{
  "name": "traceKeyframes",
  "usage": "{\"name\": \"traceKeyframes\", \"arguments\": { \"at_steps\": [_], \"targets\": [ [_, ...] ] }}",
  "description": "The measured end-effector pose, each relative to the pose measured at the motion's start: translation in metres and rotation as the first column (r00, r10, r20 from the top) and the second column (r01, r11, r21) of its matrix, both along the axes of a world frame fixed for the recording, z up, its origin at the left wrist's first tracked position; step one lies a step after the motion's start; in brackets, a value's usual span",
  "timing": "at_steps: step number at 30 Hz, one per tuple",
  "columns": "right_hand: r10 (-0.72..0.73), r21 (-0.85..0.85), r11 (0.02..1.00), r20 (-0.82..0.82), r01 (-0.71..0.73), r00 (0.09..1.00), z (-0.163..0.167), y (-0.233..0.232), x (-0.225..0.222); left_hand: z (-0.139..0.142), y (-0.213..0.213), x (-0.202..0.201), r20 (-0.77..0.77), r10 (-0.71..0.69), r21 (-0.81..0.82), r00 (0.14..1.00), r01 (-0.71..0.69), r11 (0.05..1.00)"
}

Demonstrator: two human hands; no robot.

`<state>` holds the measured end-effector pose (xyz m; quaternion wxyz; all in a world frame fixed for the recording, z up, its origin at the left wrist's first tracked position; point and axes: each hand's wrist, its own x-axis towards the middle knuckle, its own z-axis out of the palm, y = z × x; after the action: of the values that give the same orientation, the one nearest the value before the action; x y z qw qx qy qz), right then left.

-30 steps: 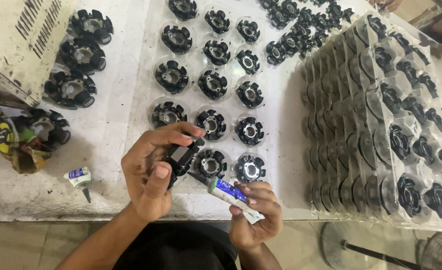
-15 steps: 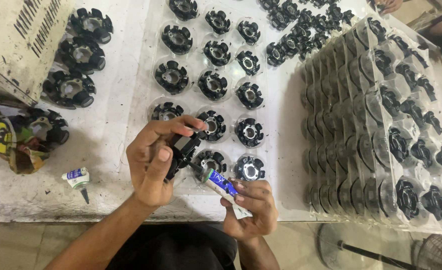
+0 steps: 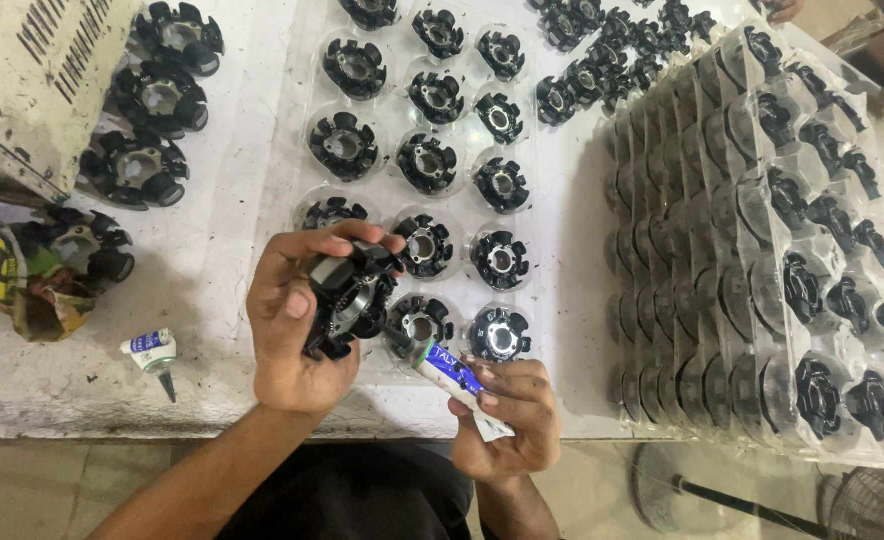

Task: The person picks black plastic rotor-like components one at a time from a tray, squeezes adhesive from a small tube onto each part, and places the treated parts back into the plastic trays. Around 10 seconds in, the person wipes the tube with a cloth before resuming applying adhesive to more parts.

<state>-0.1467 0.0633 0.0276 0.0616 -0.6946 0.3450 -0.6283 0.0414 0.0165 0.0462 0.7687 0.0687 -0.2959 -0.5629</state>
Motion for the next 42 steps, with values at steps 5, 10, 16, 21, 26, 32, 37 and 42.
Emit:
{"name": "traceKeyframes", "arguments": {
  "at_steps": [5, 10, 16, 21, 26, 32, 37, 42],
  "targets": [
    [-0.066, -0.042, 0.997, 0.061, 0.069, 0.996, -0.006, 0.0, 0.005, 0.004, 0.014, -0.012, -0.338, -0.088, 0.203, 0.937, 0.164, 0.965],
    [-0.005, -0.013, 1.0, 0.143, 0.007, 0.99, -0.007, 0.007, 0.005, 0.005, 0.021, -0.02, -0.468, -0.061, 0.365, 0.882, 0.256, 0.895],
    [0.011, -0.032, 0.999, 0.072, -0.009, 0.997, -0.009, 0.003, 0.003, 0.004, 0.021, -0.022, -0.505, -0.059, 0.441, 0.861, 0.317, 0.84],
    [-0.008, -0.017, 1.0, 0.075, 0.009, 0.997, -0.01, 0.007, 0.004, 0.0, 0.019, -0.021, -0.512, -0.063, 0.457, 0.857, 0.333, 0.825],
    [0.008, -0.031, 0.999, 0.094, -0.005, 0.996, -0.013, 0.005, 0.005, -0.001, 0.018, -0.022, -0.548, -0.072, 0.47, 0.833, 0.378, 0.798],
    [0.026, 0.016, 1.0, 0.026, -0.026, 0.999, -0.002, 0.01, 0.002, 0.004, 0.014, -0.019, -0.62, -0.073, 0.506, 0.781, 0.47, 0.723],
    [-0.003, 0.095, 0.995, -0.059, 0.009, 0.998, 0.005, 0.016, -0.002, -0.007, 0.014, -0.016, -0.626, -0.115, 0.46, 0.771, 0.484, 0.745],
    [-0.047, 0.057, 0.997, 0.058, 0.044, 0.997, -0.001, 0.026, -0.016, -0.029, 0.002, 0.005, -0.326, -0.12, 0.316, 0.938, 0.228, 0.921]
  ]
}}
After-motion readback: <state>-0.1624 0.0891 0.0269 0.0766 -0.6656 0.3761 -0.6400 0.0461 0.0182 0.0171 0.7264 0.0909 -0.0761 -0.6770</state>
